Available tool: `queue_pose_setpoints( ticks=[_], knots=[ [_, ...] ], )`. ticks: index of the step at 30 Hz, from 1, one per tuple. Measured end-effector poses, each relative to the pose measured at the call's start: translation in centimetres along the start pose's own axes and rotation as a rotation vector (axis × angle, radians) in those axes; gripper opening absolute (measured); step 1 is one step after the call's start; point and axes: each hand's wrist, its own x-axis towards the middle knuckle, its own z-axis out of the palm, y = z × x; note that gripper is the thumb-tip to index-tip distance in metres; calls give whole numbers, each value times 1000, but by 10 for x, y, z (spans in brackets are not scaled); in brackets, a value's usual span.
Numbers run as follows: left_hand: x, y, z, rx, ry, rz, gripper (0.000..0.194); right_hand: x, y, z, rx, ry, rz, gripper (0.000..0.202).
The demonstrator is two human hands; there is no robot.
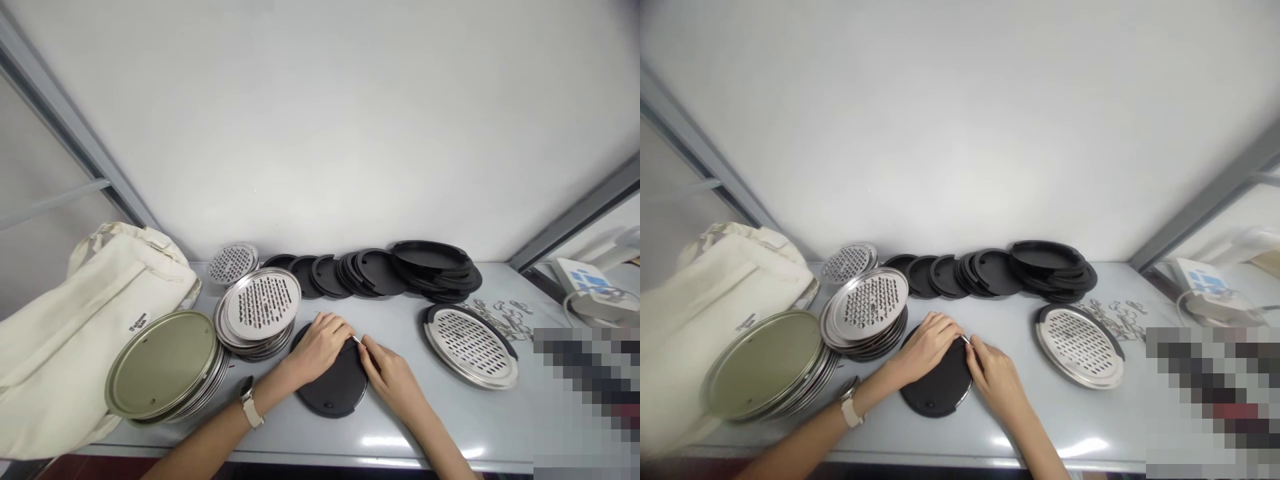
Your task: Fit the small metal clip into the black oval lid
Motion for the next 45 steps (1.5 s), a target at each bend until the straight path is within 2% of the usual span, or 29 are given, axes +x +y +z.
queue_pose_setpoints(
  ticks=[5, 19, 28, 37, 45],
  knots=[
    [0, -1, 0, -12, -13, -1, 17, -1, 2, 3, 31, -10, 57, 16],
    [-1, 0, 0, -18, 7, -40, 31, -2, 6, 6, -13, 12, -18, 21],
    [1, 10, -8, -28, 51, -92, 24, -3, 9, 7, -2, 73, -53, 20],
    [0, 10, -4, 17, 18, -149, 24, -3, 9, 8, 15, 19, -48, 20],
    [-1, 9, -1, 33, -5, -164, 15, -3, 9, 7, 7, 1, -62, 21]
  ],
)
